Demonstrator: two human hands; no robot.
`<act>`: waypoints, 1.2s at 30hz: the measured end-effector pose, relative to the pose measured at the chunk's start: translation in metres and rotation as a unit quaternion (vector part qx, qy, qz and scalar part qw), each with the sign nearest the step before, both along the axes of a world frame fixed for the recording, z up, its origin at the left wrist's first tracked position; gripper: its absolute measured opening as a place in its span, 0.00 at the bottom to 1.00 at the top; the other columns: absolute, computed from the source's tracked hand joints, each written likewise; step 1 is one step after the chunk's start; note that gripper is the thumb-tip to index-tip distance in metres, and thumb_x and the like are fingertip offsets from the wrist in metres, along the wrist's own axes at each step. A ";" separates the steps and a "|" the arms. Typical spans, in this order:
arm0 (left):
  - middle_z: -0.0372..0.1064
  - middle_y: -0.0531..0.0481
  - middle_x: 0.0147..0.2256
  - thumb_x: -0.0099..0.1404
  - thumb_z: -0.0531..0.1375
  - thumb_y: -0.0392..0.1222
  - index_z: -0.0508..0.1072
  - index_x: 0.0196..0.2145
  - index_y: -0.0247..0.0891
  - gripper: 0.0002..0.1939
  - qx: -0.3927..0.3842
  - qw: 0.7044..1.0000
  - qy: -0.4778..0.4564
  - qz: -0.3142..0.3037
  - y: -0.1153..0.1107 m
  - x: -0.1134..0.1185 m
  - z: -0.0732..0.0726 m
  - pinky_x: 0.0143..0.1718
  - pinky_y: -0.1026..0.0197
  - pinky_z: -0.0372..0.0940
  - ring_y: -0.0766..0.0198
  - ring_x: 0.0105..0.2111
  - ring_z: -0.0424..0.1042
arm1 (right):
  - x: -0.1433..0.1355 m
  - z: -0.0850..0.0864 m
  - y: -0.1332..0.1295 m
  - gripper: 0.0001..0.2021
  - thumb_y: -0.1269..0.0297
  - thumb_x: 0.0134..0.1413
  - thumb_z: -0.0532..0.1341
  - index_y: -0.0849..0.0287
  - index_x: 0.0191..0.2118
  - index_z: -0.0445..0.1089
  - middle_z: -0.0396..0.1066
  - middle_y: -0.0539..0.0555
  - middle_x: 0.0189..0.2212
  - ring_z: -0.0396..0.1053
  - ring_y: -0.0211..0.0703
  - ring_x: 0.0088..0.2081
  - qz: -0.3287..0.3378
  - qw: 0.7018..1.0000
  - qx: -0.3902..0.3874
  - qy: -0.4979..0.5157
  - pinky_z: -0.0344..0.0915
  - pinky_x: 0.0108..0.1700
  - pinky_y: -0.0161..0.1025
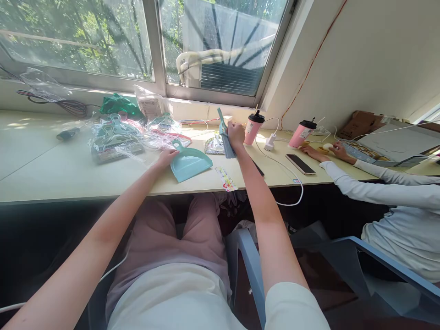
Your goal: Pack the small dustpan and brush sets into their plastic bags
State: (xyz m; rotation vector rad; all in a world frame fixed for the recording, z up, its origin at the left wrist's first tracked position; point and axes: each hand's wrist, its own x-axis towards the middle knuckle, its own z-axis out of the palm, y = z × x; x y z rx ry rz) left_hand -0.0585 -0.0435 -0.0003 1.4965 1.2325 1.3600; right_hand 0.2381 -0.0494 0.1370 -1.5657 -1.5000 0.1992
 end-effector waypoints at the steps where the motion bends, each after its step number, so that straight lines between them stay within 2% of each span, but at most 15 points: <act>1: 0.68 0.45 0.23 0.56 0.67 0.49 0.66 0.17 0.41 0.18 0.003 0.998 0.057 0.026 -0.001 0.001 0.000 0.46 0.51 0.65 0.42 0.44 0.72 | 0.006 -0.002 0.000 0.20 0.65 0.69 0.50 0.65 0.32 0.76 0.75 0.62 0.32 0.75 0.51 0.42 -0.017 0.999 -0.010 -0.046 0.69 0.49 0.48; 3: 0.69 0.43 0.24 0.55 0.67 0.48 0.67 0.17 0.42 0.17 0.017 0.989 0.135 0.062 -0.003 0.002 0.001 0.48 0.51 0.64 0.41 0.46 0.72 | 0.013 -0.015 0.000 0.18 0.66 0.68 0.53 0.68 0.34 0.77 0.76 0.68 0.38 0.74 0.57 0.47 -0.043 0.983 -0.039 -0.175 0.67 0.52 0.51; 5: 0.72 0.42 0.28 0.56 0.67 0.48 0.71 0.21 0.42 0.13 0.026 0.984 0.164 0.062 -0.008 0.002 0.004 0.50 0.52 0.63 0.41 0.47 0.72 | 0.015 -0.033 0.001 0.17 0.67 0.69 0.52 0.71 0.39 0.78 0.76 0.73 0.43 0.74 0.60 0.49 -0.048 0.949 -0.080 -0.300 0.66 0.52 0.51; 7: 0.74 0.42 0.30 0.60 0.64 0.53 0.74 0.25 0.41 0.14 0.012 0.975 0.218 0.045 -0.013 0.002 0.010 0.48 0.54 0.63 0.43 0.46 0.72 | 0.014 -0.051 0.003 0.18 0.68 0.69 0.52 0.73 0.44 0.78 0.76 0.75 0.45 0.74 0.61 0.50 -0.038 0.920 -0.124 -0.369 0.66 0.51 0.49; 9: 0.76 0.43 0.33 0.66 0.57 0.58 0.76 0.28 0.40 0.20 -0.009 0.954 0.299 0.029 -0.019 0.001 0.016 0.44 0.57 0.63 0.47 0.44 0.74 | 0.015 -0.066 0.005 0.18 0.67 0.70 0.51 0.72 0.46 0.78 0.76 0.74 0.46 0.74 0.60 0.51 -0.032 0.900 -0.154 -0.406 0.66 0.50 0.46; 12: 0.77 0.43 0.37 0.70 0.52 0.59 0.78 0.33 0.39 0.23 -0.010 0.927 0.375 0.026 -0.024 0.001 0.022 0.40 0.58 0.62 0.49 0.42 0.75 | 0.022 -0.079 0.009 0.22 0.64 0.72 0.48 0.69 0.47 0.78 0.77 0.71 0.45 0.75 0.59 0.50 -0.044 0.897 -0.149 -0.413 0.66 0.50 0.46; 15: 0.78 0.43 0.40 0.66 0.58 0.55 0.78 0.38 0.39 0.17 -0.007 0.919 0.392 0.039 -0.024 0.002 0.020 0.40 0.58 0.62 0.49 0.42 0.75 | 0.035 -0.083 0.016 0.19 0.60 0.70 0.53 0.65 0.51 0.78 0.75 0.70 0.52 0.72 0.60 0.55 -0.047 0.902 -0.156 -0.399 0.66 0.52 0.47; 18: 0.78 0.43 0.40 0.62 0.62 0.48 0.78 0.37 0.40 0.10 -0.006 0.920 0.389 0.050 -0.021 0.001 0.015 0.40 0.58 0.62 0.49 0.41 0.74 | 0.046 -0.086 0.027 0.17 0.58 0.63 0.63 0.60 0.53 0.78 0.73 0.67 0.56 0.67 0.60 0.59 -0.021 0.904 -0.209 -0.374 0.66 0.54 0.47; 21: 0.78 0.44 0.37 0.60 0.60 0.43 0.76 0.32 0.40 0.06 0.011 0.930 0.364 0.036 -0.018 0.000 0.012 0.40 0.58 0.63 0.50 0.40 0.74 | 0.050 -0.090 0.037 0.15 0.60 0.59 0.67 0.58 0.49 0.79 0.76 0.63 0.53 0.70 0.58 0.57 -0.010 0.910 -0.231 -0.344 0.67 0.53 0.46; 23: 0.77 0.44 0.35 0.59 0.59 0.42 0.75 0.30 0.40 0.06 0.024 0.948 0.315 0.042 -0.016 0.001 0.013 0.41 0.57 0.64 0.51 0.40 0.73 | 0.051 -0.090 0.042 0.12 0.62 0.56 0.68 0.59 0.45 0.80 0.78 0.64 0.50 0.71 0.58 0.56 -0.021 0.918 -0.214 -0.332 0.67 0.54 0.47; 26: 0.76 0.45 0.35 0.59 0.59 0.43 0.75 0.30 0.39 0.06 0.021 0.978 0.196 0.065 -0.016 0.002 0.016 0.43 0.56 0.65 0.51 0.41 0.73 | 0.056 -0.079 0.044 0.12 0.63 0.57 0.67 0.61 0.45 0.78 0.79 0.64 0.48 0.74 0.55 0.52 -0.022 0.954 -0.151 -0.256 0.67 0.52 0.46; 29: 0.76 0.46 0.36 0.58 0.62 0.44 0.75 0.33 0.38 0.08 -0.020 0.998 0.051 0.031 -0.018 0.004 0.020 0.42 0.56 0.67 0.53 0.40 0.75 | 0.064 -0.049 0.039 0.12 0.65 0.62 0.63 0.62 0.49 0.75 0.81 0.62 0.42 0.77 0.47 0.44 0.015 0.987 -0.038 -0.154 0.68 0.48 0.43; 33: 0.78 0.47 0.37 0.55 0.66 0.47 0.77 0.41 0.39 0.17 -0.065 0.992 -0.099 -0.044 -0.024 0.004 0.026 0.43 0.56 0.71 0.54 0.40 0.77 | 0.062 0.000 0.021 0.10 0.61 0.64 0.61 0.59 0.46 0.75 0.81 0.60 0.40 0.78 0.47 0.41 0.057 0.983 0.131 -0.119 0.68 0.50 0.45; 35: 0.79 0.46 0.39 0.55 0.68 0.50 0.78 0.44 0.39 0.20 -0.077 0.985 -0.141 -0.056 -0.028 0.003 0.028 0.43 0.55 0.72 0.53 0.41 0.78 | 0.045 0.012 0.009 0.11 0.57 0.63 0.62 0.57 0.44 0.75 0.81 0.58 0.39 0.79 0.47 0.40 0.095 0.982 0.150 -0.070 0.70 0.48 0.44; 36: 0.79 0.45 0.40 0.55 0.69 0.52 0.78 0.43 0.39 0.21 -0.082 0.983 -0.155 -0.059 -0.030 0.003 0.029 0.43 0.55 0.72 0.52 0.42 0.78 | 0.033 0.012 0.004 0.12 0.55 0.63 0.62 0.57 0.44 0.75 0.81 0.58 0.38 0.79 0.46 0.39 0.131 0.981 0.137 -0.036 0.70 0.46 0.43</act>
